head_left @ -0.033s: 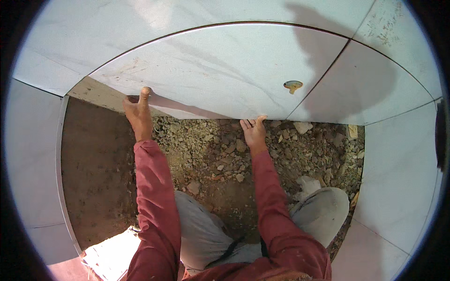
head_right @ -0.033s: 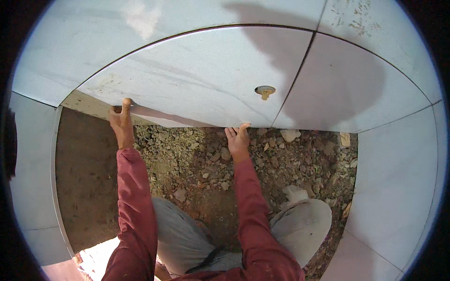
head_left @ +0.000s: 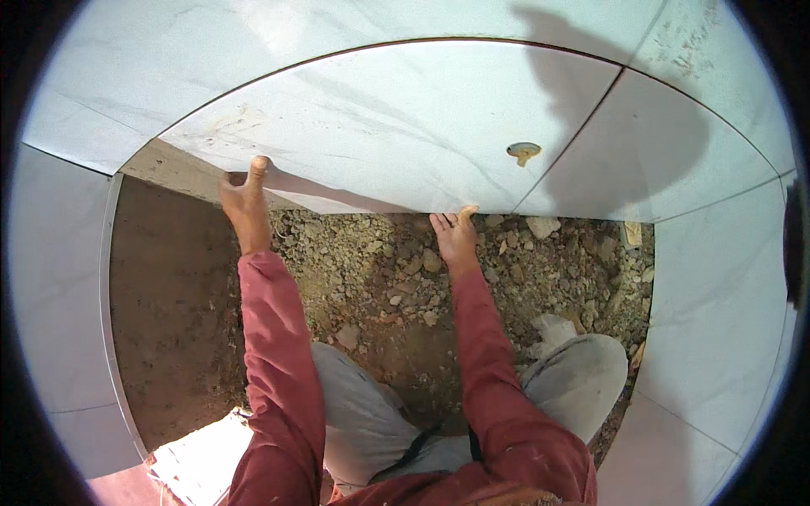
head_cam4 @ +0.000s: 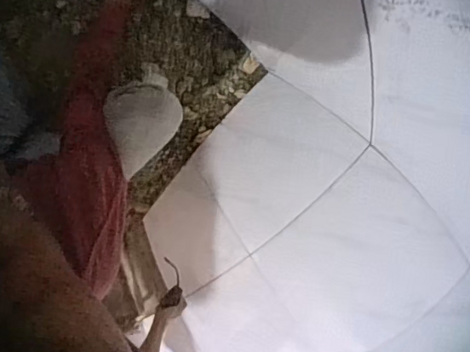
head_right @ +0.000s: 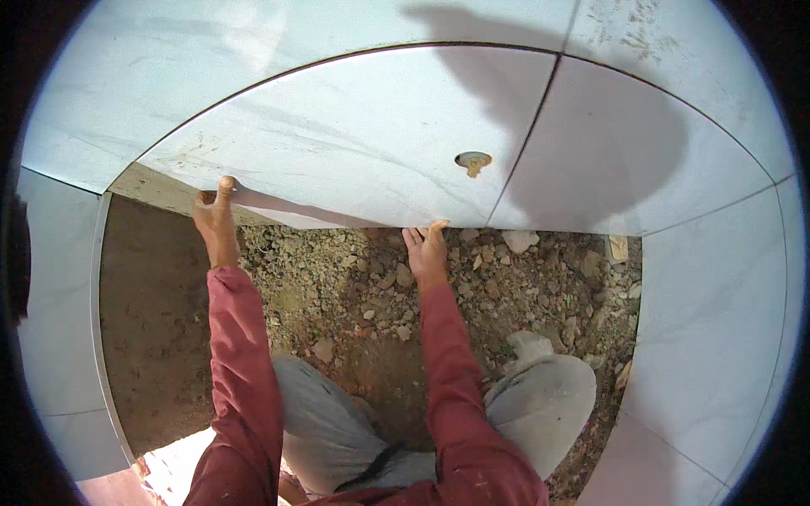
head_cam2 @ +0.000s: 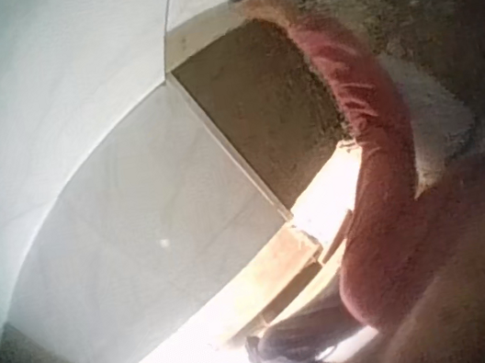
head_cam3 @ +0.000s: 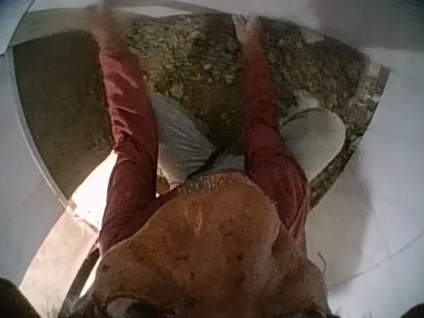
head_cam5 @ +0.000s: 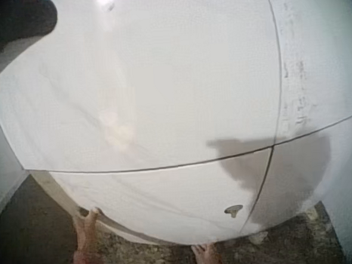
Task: The person places a tile against the wall to check the fit, removes it, and uses a trowel to apply mortar to the back of the tile before spreading the mortar across the surface.
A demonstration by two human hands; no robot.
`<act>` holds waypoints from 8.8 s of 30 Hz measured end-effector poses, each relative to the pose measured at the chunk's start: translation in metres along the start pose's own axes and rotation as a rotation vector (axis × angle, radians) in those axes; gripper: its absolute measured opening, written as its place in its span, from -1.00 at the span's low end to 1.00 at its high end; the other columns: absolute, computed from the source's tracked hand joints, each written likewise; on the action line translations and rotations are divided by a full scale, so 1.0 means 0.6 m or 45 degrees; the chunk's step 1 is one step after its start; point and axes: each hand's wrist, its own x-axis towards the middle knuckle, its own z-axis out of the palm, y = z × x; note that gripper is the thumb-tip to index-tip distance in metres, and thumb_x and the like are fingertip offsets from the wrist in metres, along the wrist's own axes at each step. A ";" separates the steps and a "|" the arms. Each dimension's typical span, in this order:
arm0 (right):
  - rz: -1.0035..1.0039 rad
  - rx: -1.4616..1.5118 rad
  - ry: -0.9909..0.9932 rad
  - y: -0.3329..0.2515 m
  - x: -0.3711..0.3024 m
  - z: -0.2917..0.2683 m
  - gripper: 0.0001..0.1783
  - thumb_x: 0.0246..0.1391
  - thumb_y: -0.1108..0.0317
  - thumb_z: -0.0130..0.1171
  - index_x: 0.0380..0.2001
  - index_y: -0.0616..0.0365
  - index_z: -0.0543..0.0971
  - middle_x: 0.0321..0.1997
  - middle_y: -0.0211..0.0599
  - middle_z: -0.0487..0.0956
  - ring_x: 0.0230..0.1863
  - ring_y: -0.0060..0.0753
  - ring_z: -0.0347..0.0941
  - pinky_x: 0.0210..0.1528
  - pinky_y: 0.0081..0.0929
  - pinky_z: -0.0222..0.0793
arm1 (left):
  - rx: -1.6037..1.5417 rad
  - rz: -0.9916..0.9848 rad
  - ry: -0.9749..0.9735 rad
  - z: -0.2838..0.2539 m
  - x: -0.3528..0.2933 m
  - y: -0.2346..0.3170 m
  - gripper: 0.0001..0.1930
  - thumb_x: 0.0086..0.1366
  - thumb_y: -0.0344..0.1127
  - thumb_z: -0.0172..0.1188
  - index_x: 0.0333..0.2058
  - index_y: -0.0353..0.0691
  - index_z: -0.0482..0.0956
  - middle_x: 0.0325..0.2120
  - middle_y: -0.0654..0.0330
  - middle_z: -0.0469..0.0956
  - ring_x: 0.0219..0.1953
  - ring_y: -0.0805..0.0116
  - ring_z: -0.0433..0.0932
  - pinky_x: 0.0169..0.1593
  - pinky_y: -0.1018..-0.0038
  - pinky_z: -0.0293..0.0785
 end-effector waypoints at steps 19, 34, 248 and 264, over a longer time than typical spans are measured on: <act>-0.038 -0.056 0.198 -0.017 -0.023 0.037 0.05 0.15 -0.33 -0.04 0.36 0.28 -0.11 0.23 0.03 0.10 0.39 0.08 0.04 0.46 0.10 0.11 | 0.075 0.041 -0.037 -0.005 0.003 0.025 -0.32 0.18 0.12 0.36 -0.18 -0.57 0.49 -0.23 0.00 0.56 -0.21 0.31 0.49 -0.10 0.38 0.43; -0.004 -0.044 0.059 -0.005 -0.007 0.008 0.20 0.05 -0.36 -0.03 0.37 0.38 -0.26 0.46 0.12 -0.14 0.49 0.10 -0.13 0.50 0.06 -0.01 | 0.080 0.180 0.147 -0.011 0.001 0.007 -0.06 -0.02 0.46 0.33 -0.44 -0.60 0.36 -0.53 0.04 0.44 -0.40 0.27 0.47 -0.34 0.26 0.48; -0.133 0.179 0.311 -0.116 -0.022 -0.012 -0.13 0.32 -0.18 -0.12 0.42 0.13 -0.11 0.47 0.00 -0.07 0.47 0.10 -0.10 0.46 0.20 -0.02 | -0.692 -0.092 0.197 -0.068 0.025 0.133 -0.13 0.30 0.40 0.01 0.24 -0.32 0.25 0.21 0.10 0.27 0.17 0.21 0.28 0.25 0.21 0.21; -0.229 0.276 0.031 -0.091 -0.044 -0.001 -0.12 0.34 -0.17 -0.19 0.43 0.15 -0.20 0.47 -0.04 -0.06 0.48 0.04 -0.09 0.48 0.17 -0.05 | -0.912 -0.088 0.290 -0.167 0.022 0.112 -0.36 0.45 0.26 -0.28 0.17 -0.15 0.35 0.23 0.07 0.30 0.25 0.05 0.26 0.33 -0.09 0.08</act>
